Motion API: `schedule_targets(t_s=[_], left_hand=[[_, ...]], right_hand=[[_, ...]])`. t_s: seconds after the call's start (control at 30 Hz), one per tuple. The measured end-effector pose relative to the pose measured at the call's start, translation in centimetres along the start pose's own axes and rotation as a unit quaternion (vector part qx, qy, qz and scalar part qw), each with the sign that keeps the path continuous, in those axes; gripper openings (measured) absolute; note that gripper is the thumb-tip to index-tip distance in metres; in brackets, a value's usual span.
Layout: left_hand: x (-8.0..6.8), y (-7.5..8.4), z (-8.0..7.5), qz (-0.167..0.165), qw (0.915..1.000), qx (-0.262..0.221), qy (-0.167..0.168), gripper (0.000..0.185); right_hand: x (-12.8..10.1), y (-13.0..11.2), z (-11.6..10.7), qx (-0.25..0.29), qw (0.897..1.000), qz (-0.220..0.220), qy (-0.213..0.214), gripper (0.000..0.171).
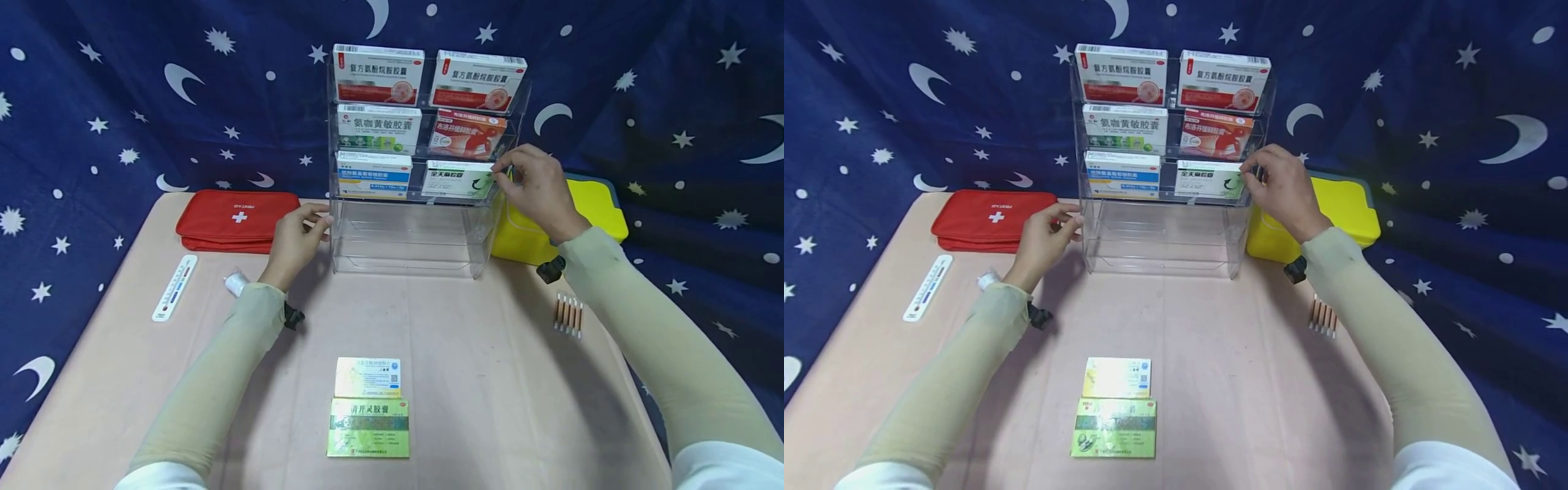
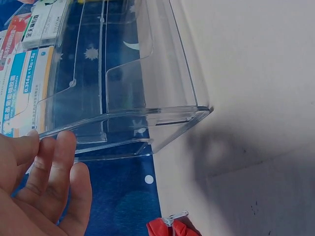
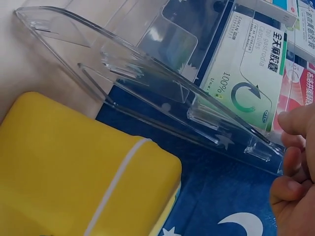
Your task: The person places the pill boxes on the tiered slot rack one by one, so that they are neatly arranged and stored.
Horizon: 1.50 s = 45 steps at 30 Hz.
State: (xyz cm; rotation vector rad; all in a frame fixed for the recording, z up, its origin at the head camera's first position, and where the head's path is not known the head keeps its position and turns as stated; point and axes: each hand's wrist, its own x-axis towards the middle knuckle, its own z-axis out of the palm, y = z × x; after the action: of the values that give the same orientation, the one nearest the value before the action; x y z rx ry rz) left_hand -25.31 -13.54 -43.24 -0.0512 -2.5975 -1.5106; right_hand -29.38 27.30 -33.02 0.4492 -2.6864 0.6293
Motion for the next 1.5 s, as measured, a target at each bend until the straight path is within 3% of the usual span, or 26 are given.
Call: schedule_targets(t_s=[0.23,0.43,0.6,0.77,0.93,1.13,1.5], left_hand=[[0.0,-0.2,0.1,0.002,1.0000,-0.008,-0.002,0.030],[-0.1,-0.4,0.2,0.010,0.9998,-0.017,-0.001,0.029],[-0.1,-0.3,0.1,0.020,0.9997,-0.017,0.001,0.029],[-0.1,-0.2,0.0,0.024,0.9995,-0.023,0.002,0.029],[-0.1,-0.2,0.0,0.022,0.9996,-0.018,0.002,0.029],[-0.1,-0.2,-0.1,0.022,0.9997,-0.010,0.010,0.029],[0.0,-0.1,0.2,0.015,0.9998,-0.008,0.003,0.030]], right_hand=[[-1.0,-0.3,0.3,0.025,0.999,0.016,0.012,0.022],[-4.7,-1.0,2.6,0.099,0.995,-0.013,0.010,0.019],[-10.1,-2.3,6.1,0.170,0.982,-0.031,-0.080,0.015],[-16.0,-4.2,9.6,0.212,0.957,-0.012,-0.198,0.020],[-19.5,-6.1,11.5,0.222,0.943,-0.015,-0.246,0.026],[-21.6,-8.4,13.1,0.219,0.938,-0.033,-0.265,0.034],[-23.2,-10.0,14.9,0.213,0.948,-0.052,-0.232,0.036]])
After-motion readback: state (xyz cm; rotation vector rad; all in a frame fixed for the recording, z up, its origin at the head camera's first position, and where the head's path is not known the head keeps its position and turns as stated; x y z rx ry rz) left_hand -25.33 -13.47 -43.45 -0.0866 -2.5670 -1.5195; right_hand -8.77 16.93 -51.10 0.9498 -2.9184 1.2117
